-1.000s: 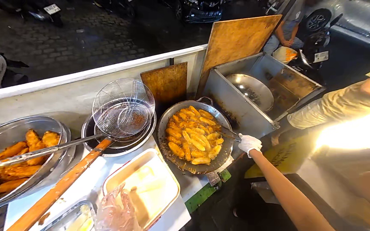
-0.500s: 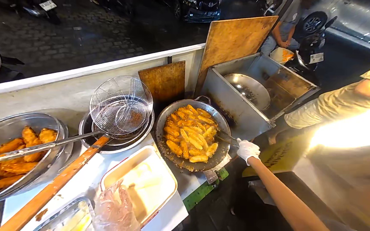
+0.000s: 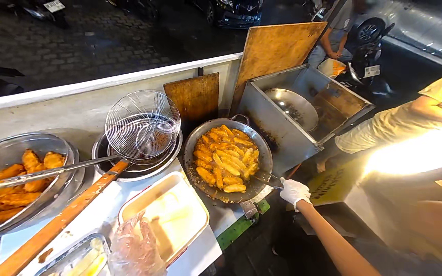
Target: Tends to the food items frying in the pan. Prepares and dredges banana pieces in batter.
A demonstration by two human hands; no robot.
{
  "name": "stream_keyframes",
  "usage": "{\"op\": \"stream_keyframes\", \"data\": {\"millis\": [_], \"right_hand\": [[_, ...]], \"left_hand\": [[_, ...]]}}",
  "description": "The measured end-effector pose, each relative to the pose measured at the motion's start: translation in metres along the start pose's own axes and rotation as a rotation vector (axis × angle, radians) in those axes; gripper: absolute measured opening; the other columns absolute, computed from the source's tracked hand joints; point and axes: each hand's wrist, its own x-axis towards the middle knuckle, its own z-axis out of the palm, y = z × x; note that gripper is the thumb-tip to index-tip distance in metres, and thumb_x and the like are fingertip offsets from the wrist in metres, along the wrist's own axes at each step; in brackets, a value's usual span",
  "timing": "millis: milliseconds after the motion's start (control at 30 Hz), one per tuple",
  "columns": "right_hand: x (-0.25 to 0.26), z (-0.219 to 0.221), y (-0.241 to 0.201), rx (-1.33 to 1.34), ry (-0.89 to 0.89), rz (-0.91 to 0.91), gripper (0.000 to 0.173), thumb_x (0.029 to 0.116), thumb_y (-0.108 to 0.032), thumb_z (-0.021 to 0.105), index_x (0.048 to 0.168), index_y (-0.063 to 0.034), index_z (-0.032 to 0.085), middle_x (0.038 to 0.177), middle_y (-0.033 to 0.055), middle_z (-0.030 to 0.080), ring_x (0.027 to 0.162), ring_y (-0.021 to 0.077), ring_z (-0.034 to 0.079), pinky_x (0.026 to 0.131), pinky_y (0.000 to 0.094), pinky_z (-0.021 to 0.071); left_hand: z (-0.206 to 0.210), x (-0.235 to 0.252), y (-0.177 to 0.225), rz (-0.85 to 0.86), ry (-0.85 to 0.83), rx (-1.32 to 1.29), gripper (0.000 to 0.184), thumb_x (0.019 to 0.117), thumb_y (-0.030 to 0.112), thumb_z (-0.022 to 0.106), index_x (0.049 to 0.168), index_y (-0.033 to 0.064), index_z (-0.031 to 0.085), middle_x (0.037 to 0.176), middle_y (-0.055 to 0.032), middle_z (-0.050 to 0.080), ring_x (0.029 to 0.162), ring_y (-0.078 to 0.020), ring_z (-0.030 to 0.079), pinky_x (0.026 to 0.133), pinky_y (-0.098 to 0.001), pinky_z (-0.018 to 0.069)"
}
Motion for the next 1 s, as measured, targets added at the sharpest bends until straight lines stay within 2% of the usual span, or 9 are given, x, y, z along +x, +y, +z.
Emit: {"op": "stream_keyframes", "data": {"millis": [233, 367, 467, 533, 633, 700, 733, 833, 1000], "right_hand": [[0.016, -0.014, 0.069, 0.669, -0.498, -0.065, 0.043, 0.0982, -0.023, 0.069, 0.140, -0.0140, 0.062, 0.096, 0.0097, 0.069, 0.072, 0.0161, 0.064, 0.065, 0.0318, 0.0545], [0.040, 0.010, 0.068, 0.722, -0.672, -0.109, 0.042, 0.0995, -0.033, 0.066, 0.139, -0.0201, 0.062, 0.094, 0.0035, 0.069, 0.065, 0.0092, 0.059, 0.057, 0.0238, 0.0472], [0.053, 0.029, 0.072, 0.747, -0.760, -0.141, 0.042, 0.0996, -0.036, 0.065, 0.140, -0.0241, 0.062, 0.091, 0.0013, 0.070, 0.059, 0.0071, 0.056, 0.053, 0.0222, 0.0455], [0.051, 0.034, 0.078, 0.742, -0.767, -0.178, 0.044, 0.0992, -0.034, 0.066, 0.142, -0.0254, 0.061, 0.090, 0.0011, 0.070, 0.058, 0.0067, 0.055, 0.053, 0.0221, 0.0448], [0.036, 0.033, 0.089, 0.767, -0.690, -0.269, 0.048, 0.0991, -0.026, 0.066, 0.146, -0.0254, 0.058, 0.090, 0.0019, 0.069, 0.059, 0.0085, 0.056, 0.055, 0.0236, 0.0470], [0.023, 0.027, 0.090, 0.693, -0.510, -0.346, 0.047, 0.0991, -0.021, 0.067, 0.146, -0.0265, 0.060, 0.091, 0.0042, 0.070, 0.059, 0.0117, 0.059, 0.056, 0.0284, 0.0510], [0.015, 0.022, 0.086, 0.541, -0.376, -0.383, 0.048, 0.0991, -0.025, 0.067, 0.146, -0.0315, 0.059, 0.096, 0.0046, 0.072, 0.063, 0.0138, 0.062, 0.060, 0.0330, 0.0538], [-0.018, 0.003, 0.065, -0.036, -0.067, -0.401, 0.054, 0.1001, -0.042, 0.061, 0.151, -0.0531, 0.045, 0.132, 0.0012, 0.069, 0.115, 0.0270, 0.068, 0.097, 0.0584, 0.0534], [-0.038, 0.005, 0.040, -0.284, 0.110, -0.547, 0.056, 0.0986, -0.030, 0.060, 0.151, -0.0463, 0.048, 0.125, 0.0093, 0.069, 0.099, 0.0374, 0.071, 0.080, 0.0619, 0.0566]], "left_hand": [[0.006, -0.002, -0.005, 0.029, 0.087, 0.042, 0.031, 0.1001, 0.033, 0.057, 0.114, 0.0131, 0.076, 0.117, -0.0130, 0.073, 0.115, -0.0302, 0.068, 0.104, -0.0454, 0.0485], [-0.071, 0.033, 0.078, -0.414, -0.450, -0.055, 0.033, 0.1009, 0.012, 0.057, 0.130, -0.0006, 0.067, 0.142, -0.0226, 0.059, 0.139, -0.0359, 0.049, 0.118, -0.0451, 0.0321], [0.008, -0.001, -0.007, 0.032, 0.119, -0.007, 0.029, 0.0987, 0.032, 0.060, 0.112, 0.0137, 0.077, 0.114, -0.0107, 0.074, 0.113, -0.0282, 0.069, 0.104, -0.0418, 0.0492], [0.011, -0.002, -0.018, 0.053, 0.088, 0.032, 0.031, 0.1012, 0.037, 0.056, 0.118, 0.0183, 0.076, 0.120, -0.0068, 0.073, 0.118, -0.0259, 0.067, 0.106, -0.0412, 0.0483], [0.012, -0.002, -0.009, -0.020, 0.119, 0.086, 0.029, 0.0998, 0.035, 0.057, 0.110, 0.0174, 0.079, 0.114, -0.0085, 0.075, 0.114, -0.0270, 0.069, 0.104, -0.0417, 0.0496], [-0.039, 0.022, 0.035, -0.334, -0.450, 0.095, 0.036, 0.1054, 0.027, 0.052, 0.136, 0.0124, 0.066, 0.145, -0.0132, 0.059, 0.140, -0.0295, 0.050, 0.118, -0.0439, 0.0343], [-0.039, 0.022, 0.035, -0.344, -0.456, 0.048, 0.037, 0.1041, 0.025, 0.054, 0.136, 0.0102, 0.065, 0.146, -0.0154, 0.058, 0.141, -0.0316, 0.048, 0.119, -0.0459, 0.0333], [0.027, -0.006, -0.032, 0.053, 0.131, -0.023, 0.030, 0.1004, 0.036, 0.059, 0.117, 0.0174, 0.075, 0.119, -0.0069, 0.073, 0.118, -0.0252, 0.066, 0.106, -0.0417, 0.0482], [0.017, -0.003, -0.024, 0.033, 0.061, -0.021, 0.034, 0.0985, 0.037, 0.056, 0.119, 0.0168, 0.075, 0.122, -0.0105, 0.072, 0.120, -0.0294, 0.065, 0.107, -0.0479, 0.0463]]}}
